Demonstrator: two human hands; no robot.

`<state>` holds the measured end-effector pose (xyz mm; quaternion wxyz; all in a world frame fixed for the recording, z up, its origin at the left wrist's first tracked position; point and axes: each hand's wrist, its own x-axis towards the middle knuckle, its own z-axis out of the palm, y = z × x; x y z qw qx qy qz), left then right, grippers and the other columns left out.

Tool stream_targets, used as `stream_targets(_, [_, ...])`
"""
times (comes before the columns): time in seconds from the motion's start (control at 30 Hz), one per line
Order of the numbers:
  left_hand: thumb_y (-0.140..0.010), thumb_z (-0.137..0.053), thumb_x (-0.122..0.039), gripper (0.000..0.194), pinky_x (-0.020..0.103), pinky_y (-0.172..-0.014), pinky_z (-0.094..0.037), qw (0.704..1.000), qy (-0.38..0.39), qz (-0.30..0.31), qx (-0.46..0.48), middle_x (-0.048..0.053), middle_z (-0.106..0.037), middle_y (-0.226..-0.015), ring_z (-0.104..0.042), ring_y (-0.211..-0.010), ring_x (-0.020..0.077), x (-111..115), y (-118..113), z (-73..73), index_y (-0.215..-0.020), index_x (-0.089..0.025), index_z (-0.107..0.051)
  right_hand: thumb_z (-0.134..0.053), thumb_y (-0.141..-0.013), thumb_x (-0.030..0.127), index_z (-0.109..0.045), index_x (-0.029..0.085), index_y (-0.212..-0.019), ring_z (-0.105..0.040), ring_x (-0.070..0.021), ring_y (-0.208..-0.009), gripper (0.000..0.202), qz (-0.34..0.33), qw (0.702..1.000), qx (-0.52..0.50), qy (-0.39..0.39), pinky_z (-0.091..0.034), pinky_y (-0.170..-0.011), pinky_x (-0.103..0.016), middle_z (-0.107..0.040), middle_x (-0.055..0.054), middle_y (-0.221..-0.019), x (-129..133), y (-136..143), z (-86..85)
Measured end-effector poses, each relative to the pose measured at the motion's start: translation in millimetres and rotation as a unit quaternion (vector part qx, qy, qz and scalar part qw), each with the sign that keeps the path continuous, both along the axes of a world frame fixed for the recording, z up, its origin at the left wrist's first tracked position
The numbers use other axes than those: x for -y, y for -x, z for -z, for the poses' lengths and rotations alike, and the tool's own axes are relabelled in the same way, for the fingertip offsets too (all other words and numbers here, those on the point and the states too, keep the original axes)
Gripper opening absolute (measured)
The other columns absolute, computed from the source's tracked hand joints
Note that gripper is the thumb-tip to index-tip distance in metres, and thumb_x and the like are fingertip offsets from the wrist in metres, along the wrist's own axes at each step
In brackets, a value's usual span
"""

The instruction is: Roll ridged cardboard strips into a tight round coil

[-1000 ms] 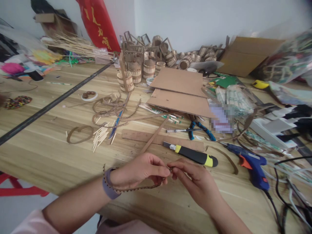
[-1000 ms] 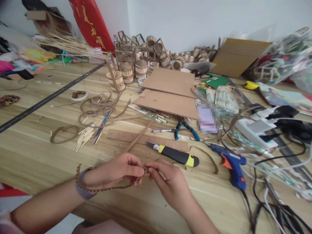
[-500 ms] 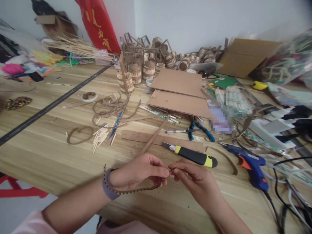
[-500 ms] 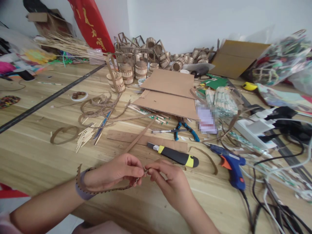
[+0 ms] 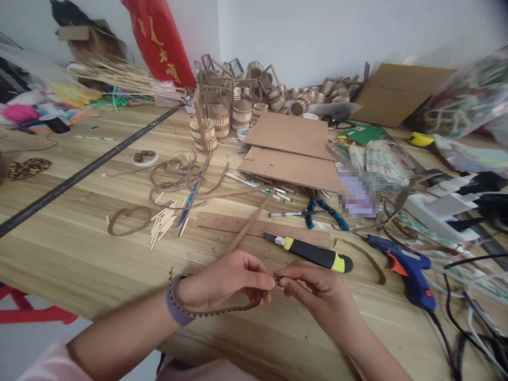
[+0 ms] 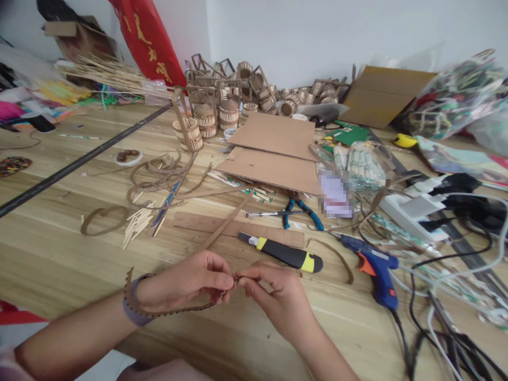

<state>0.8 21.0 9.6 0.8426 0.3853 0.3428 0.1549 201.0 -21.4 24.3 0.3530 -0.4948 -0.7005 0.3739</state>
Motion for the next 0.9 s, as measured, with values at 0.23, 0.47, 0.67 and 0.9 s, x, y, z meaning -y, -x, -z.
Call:
stream_targets(0.23, [-0.070, -0.079, -0.034, 0.025, 0.023, -0.061, -0.043, 1.000, 0.000, 0.009, 0.002, 0.002, -0.068, -0.068, -0.055, -0.058, 0.0091, 0.0, -0.1, -0.6, -0.072, -0.011, -0.069, -0.065, -0.085, 0.041, -0.072, 0.021, -0.071, -0.064, -0.0148, -0.057, 0.026, 0.016, 1.000, -0.001, 0.011, -0.050, -0.055, -0.024, -0.070, -0.003, -0.063, 1.0, 0.4, 4.6])
stream_targets(0.47, [-0.069, -0.079, -0.035, 0.026, 0.024, -0.061, -0.042, 1.000, -0.011, 0.021, -0.014, 0.002, -0.067, -0.068, -0.055, -0.058, 0.0094, -0.4, -1.2, -2.6, -0.071, -0.011, -0.068, -0.067, -0.084, 0.044, -0.069, 0.019, -0.069, -0.064, -0.0142, -0.059, 0.029, 0.004, 0.999, -0.013, 0.041, -0.048, -0.056, -0.024, -0.070, -0.003, -0.063, 1.0, 0.8, 6.8])
stream_targets(0.67, [-0.069, -0.078, -0.039, 0.029, 0.024, -0.058, -0.041, 0.998, -0.037, 0.039, -0.027, 0.001, -0.066, -0.065, -0.054, -0.057, 0.0096, -0.9, -2.2, -5.7, -0.068, -0.012, -0.069, -0.068, -0.083, 0.046, -0.066, 0.019, -0.067, -0.061, -0.0141, -0.059, 0.032, -0.009, 0.998, -0.011, 0.060, -0.045, -0.056, -0.024, -0.068, -0.002, -0.062, 2.0, 1.4, 5.9])
stream_targets(0.9, [-0.069, -0.079, -0.040, 0.029, 0.024, -0.058, -0.042, 0.997, -0.048, 0.059, -0.023, 0.001, -0.066, -0.065, -0.056, -0.057, 0.0103, -2.6, -1.0, -0.9, -0.069, -0.012, -0.070, -0.069, -0.082, 0.045, -0.062, 0.019, -0.065, -0.056, -0.0129, -0.057, 0.032, -0.017, 0.997, -0.003, 0.081, -0.042, -0.055, -0.023, -0.065, -0.001, -0.061, 2.2, 1.6, 7.3])
